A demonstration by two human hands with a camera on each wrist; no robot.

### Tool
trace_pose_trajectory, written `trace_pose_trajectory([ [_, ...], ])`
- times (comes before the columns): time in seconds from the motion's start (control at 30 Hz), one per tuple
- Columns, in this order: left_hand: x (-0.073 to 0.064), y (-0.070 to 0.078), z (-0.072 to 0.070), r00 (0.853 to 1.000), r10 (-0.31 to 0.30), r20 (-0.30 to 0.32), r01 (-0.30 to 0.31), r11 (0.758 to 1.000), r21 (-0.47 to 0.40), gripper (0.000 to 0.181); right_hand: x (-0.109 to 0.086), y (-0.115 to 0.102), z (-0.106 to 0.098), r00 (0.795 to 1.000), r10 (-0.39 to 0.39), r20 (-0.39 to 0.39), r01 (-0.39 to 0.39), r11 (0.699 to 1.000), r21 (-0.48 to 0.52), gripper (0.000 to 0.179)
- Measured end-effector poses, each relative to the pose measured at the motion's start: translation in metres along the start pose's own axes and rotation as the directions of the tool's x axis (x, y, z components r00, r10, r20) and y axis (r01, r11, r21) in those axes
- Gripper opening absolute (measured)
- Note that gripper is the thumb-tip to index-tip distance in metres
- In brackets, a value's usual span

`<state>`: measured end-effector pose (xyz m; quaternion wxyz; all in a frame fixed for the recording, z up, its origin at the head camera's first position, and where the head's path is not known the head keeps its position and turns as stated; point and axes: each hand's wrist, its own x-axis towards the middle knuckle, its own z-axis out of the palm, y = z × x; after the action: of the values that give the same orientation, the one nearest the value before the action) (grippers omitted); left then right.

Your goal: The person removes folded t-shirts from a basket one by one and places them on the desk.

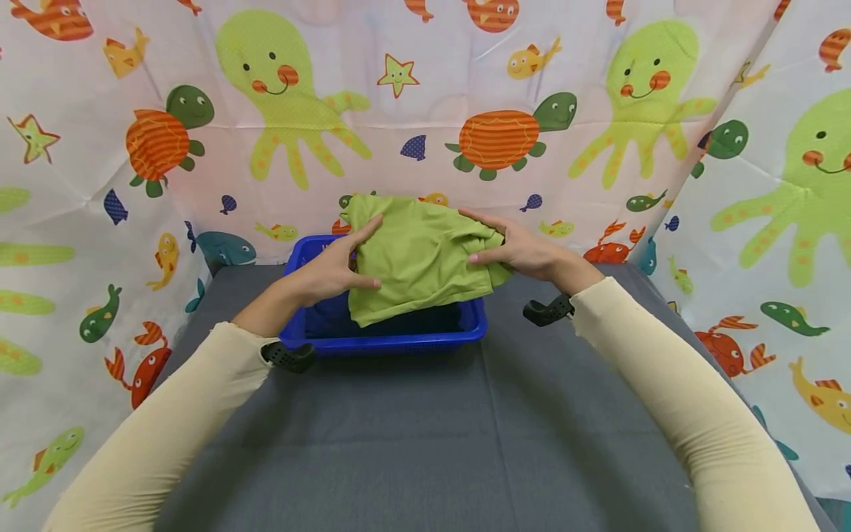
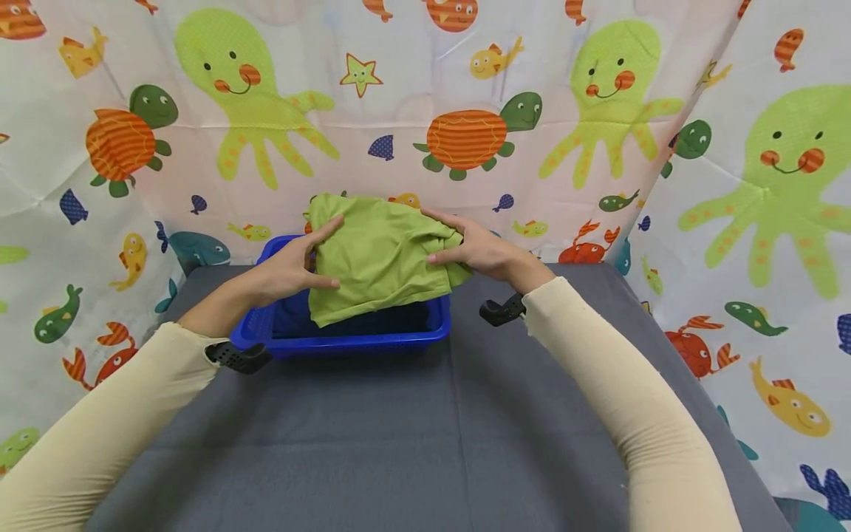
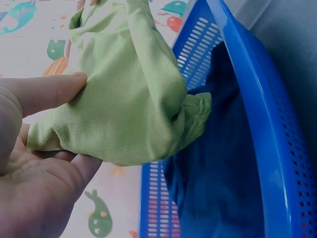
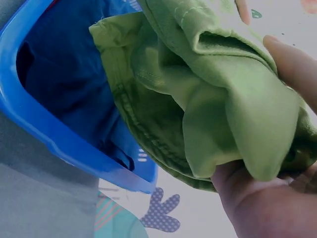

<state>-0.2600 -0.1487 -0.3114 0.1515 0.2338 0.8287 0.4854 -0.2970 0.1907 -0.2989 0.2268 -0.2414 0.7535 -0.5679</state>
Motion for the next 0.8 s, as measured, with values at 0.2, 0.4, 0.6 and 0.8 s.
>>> trace_pose_trajectory([
  [0.2,0.008,0.011,0.007,0.999,0.031,0.010,-0.030,0.997,-0.067,0.106,-0.010,-0.007,-0.013,1.000,-0.009,-0.025,0.007,0.998,-0.058,0.084],
  [0.4,0.016,0.020,0.014,0.998,0.064,0.009,-0.062,0.992,-0.111,0.106,-0.020,-0.012,-0.027,0.999,0.030,-0.045,-0.033,0.998,-0.050,0.083],
  [0.6,0.027,0.029,0.024,0.995,0.098,0.011,-0.096,0.986,-0.138,0.106,-0.033,-0.013,-0.041,0.996,0.079,-0.047,-0.081,0.995,-0.055,0.084],
  [0.8,0.040,0.034,0.037,0.994,0.110,0.020,-0.106,0.982,-0.155,0.107,-0.045,-0.012,-0.055,0.994,0.086,-0.062,-0.091,0.993,-0.075,0.084],
])
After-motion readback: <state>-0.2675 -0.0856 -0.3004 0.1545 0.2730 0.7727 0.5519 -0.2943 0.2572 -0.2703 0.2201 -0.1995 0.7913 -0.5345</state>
